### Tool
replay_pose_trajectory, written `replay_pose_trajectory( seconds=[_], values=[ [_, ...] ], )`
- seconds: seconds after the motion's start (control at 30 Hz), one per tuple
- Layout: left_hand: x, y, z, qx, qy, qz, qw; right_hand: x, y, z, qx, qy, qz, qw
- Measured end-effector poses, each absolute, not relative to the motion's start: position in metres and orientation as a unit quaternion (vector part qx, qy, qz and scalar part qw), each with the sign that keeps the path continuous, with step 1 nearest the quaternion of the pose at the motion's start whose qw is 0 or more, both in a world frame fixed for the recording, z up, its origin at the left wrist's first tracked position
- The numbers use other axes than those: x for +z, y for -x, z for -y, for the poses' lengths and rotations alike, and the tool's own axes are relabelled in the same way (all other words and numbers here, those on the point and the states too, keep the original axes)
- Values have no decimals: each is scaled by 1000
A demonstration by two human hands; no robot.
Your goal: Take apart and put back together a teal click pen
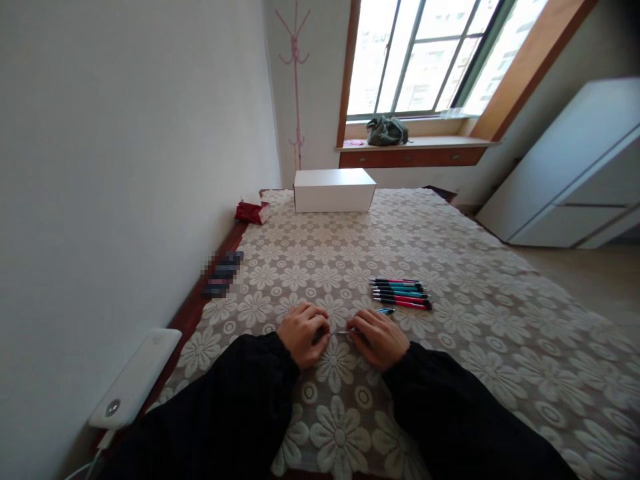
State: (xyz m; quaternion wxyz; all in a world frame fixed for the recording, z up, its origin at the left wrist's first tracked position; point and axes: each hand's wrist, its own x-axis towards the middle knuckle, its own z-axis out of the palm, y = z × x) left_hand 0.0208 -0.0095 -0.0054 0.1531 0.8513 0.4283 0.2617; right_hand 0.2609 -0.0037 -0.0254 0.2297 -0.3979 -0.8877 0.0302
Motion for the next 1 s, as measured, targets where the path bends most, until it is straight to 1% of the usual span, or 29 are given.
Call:
replay_pose_trajectory(
  seconds=[0.3,0.8,1.0],
  values=[
    [-1,-21,12,263,-850,-431,151,-28,-261,4,30,401,889,221],
    [-7,-21,10,271,-846,-432,157,-28,-260,3,45,375,894,242],
    [-5,-22,11,268,-846,-434,154,-26,-262,3,53,390,891,228]
  ],
)
